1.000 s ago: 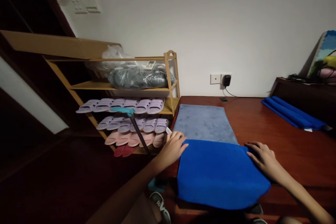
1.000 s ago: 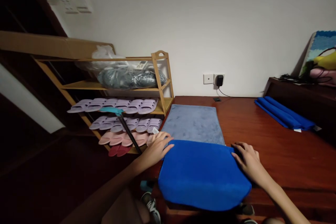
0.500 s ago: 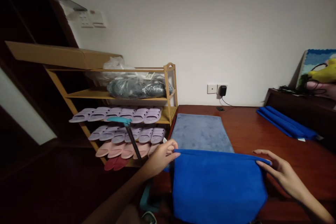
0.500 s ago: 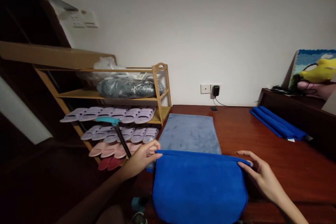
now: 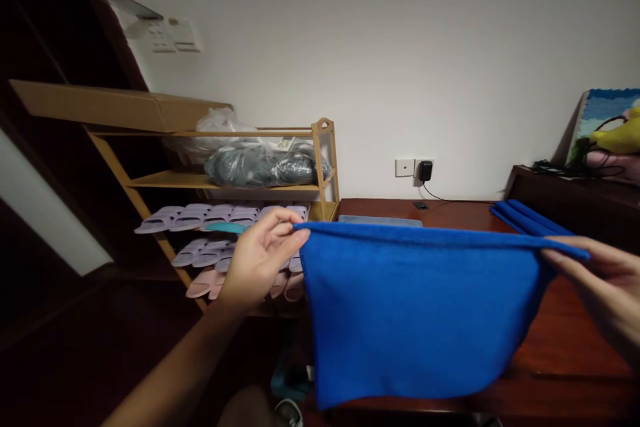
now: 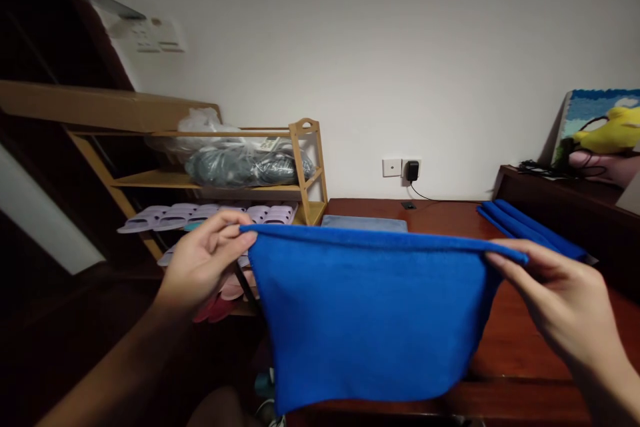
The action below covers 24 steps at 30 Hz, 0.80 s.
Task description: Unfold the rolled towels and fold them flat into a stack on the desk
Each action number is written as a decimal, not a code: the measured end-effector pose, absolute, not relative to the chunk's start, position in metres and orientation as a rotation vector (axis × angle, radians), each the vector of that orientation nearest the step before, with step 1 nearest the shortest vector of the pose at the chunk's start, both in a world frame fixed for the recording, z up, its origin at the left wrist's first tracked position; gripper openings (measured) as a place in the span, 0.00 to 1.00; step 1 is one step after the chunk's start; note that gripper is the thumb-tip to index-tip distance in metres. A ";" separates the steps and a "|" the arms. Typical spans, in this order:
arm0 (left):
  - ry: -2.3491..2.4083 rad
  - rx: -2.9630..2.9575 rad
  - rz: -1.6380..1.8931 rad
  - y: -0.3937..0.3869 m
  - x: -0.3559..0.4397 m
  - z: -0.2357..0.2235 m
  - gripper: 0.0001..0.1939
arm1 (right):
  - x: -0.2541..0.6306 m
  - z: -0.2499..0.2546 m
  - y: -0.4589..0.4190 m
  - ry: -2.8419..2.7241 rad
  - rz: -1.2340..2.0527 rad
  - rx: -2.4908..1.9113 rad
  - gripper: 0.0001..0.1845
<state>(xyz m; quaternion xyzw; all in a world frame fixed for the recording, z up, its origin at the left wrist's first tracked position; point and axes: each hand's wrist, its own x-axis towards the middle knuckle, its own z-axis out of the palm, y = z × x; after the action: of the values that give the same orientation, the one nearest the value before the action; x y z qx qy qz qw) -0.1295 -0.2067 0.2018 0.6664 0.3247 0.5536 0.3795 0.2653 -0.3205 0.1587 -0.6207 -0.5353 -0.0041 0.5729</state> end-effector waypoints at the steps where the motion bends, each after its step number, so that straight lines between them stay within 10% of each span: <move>1: 0.786 1.726 1.458 -0.203 -0.128 0.208 0.13 | 0.262 0.169 -0.316 -1.241 -0.012 -1.437 0.16; 24: 0.803 1.872 1.595 -0.080 -0.095 0.240 0.12 | 0.258 0.209 -0.183 -1.267 0.328 -1.174 0.23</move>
<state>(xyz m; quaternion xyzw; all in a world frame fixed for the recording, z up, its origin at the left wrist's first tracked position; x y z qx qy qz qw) -0.0950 -0.0802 0.2397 0.6960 0.2986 0.5930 0.2734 0.2585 -0.1833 0.2093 -0.5144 -0.5550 0.1435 0.6377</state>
